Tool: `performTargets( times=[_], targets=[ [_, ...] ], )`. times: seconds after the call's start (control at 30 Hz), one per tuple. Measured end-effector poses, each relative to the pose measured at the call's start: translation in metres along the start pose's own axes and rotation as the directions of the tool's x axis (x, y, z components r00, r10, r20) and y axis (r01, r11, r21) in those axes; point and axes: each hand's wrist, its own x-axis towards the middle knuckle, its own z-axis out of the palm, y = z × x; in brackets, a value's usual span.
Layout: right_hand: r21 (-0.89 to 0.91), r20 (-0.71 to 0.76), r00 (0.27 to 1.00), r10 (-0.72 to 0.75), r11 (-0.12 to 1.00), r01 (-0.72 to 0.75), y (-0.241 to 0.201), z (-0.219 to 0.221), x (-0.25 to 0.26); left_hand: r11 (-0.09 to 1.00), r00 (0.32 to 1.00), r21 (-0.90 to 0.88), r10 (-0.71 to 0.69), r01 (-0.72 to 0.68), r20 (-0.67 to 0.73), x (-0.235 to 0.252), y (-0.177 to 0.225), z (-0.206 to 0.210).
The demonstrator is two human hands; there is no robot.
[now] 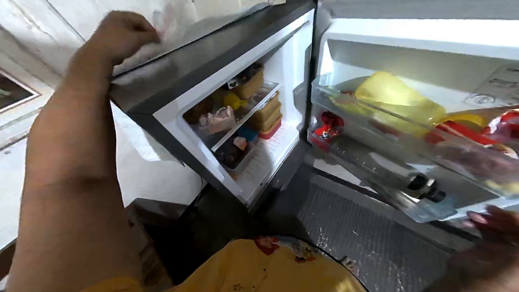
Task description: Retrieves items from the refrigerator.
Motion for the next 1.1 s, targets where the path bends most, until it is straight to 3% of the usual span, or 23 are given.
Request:
performTargets(
  times=[0.1, 0.2, 0.27, 0.33, 0.37, 0.4, 0.43, 0.5, 0.63, 0.73, 0.87, 0.93, 1.0, 1.1],
  targets=[
    [0.122, 0.312, 0.948, -0.054, 0.992, 0.016, -0.008, 0.032, 0.006, 0.968, 0.957, -0.209, 0.075, -0.136, -0.28, -0.024, 0.01, -0.015],
    [0.172, 0.497, 0.868, 0.003, 0.98, -0.102, -0.01, 0.07, 0.004, 0.869, 0.888, -0.349, 0.19, -0.35, -0.418, -0.088, 0.025, -0.015],
    [0.236, 0.583, 0.81, 0.059, 0.942, -0.239, -0.012, 0.098, -0.005, 0.798, 0.874, -0.472, 0.134, -0.374, -0.467, -0.156, 0.052, 0.006],
    [0.308, 0.679, 0.73, 0.082, 0.87, -0.385, -0.018, 0.123, -0.017, 0.608, 0.865, -0.654, 0.117, -0.451, -0.488, -0.219, 0.08, 0.043],
    [0.34, 0.732, 0.678, 0.069, 0.826, -0.45, -0.023, 0.135, -0.022, 0.5, 0.841, -0.691, 0.169, -0.523, -0.514, -0.237, 0.106, 0.07],
    [0.368, 0.782, 0.622, 0.042, 0.775, -0.514, -0.029, 0.145, -0.027, 0.461, 0.815, -0.672, 0.33, -0.58, -0.477, -0.249, 0.121, 0.096],
    [0.392, 0.822, 0.569, 0.009, 0.716, -0.577, -0.034, 0.154, -0.033, 0.485, 0.8, -0.643, 0.452, -0.592, -0.395, -0.255, 0.132, 0.123],
    [0.399, 0.88, 0.475, -0.022, 0.577, -0.712, -0.041, 0.167, -0.042, 0.579, 0.809, -0.593, 0.536, -0.559, -0.24, -0.261, 0.143, 0.181],
    [0.285, 0.939, 0.322, 0.117, 0.257, -0.923, -0.038, 0.176, -0.045, 0.673, 0.743, -0.323, 0.636, -0.666, -0.208, -0.26, 0.171, 0.263],
    [0.217, 0.923, 0.284, 0.26, 0.258, -0.941, -0.036, 0.176, -0.033, 0.686, 0.713, -0.194, 0.681, -0.701, -0.17, -0.256, 0.185, 0.284],
    [0.197, 0.846, 0.332, 0.418, 0.334, -0.922, -0.017, 0.169, -0.016, 0.761, 0.762, -0.27, 0.635, -0.589, 0.127, -0.253, 0.193, 0.268],
    [0.175, 0.843, 0.312, 0.438, 0.324, -0.93, -0.008, 0.159, -0.004, 0.783, 0.776, -0.291, 0.607, -0.549, 0.17, -0.254, 0.195, 0.247],
    [0.147, 0.856, 0.28, 0.435, 0.315, -0.938, 0.003, 0.147, 0.005, 0.805, 0.819, -0.25, 0.57, -0.539, 0.071, -0.256, 0.192, 0.222],
    [0.067, 0.869, 0.228, 0.44, 0.352, -0.934, 0.02, 0.131, 0.012, 0.847, 0.831, -0.105, 0.476, -0.521, -0.289, -0.254, 0.181, 0.158]
  ],
)
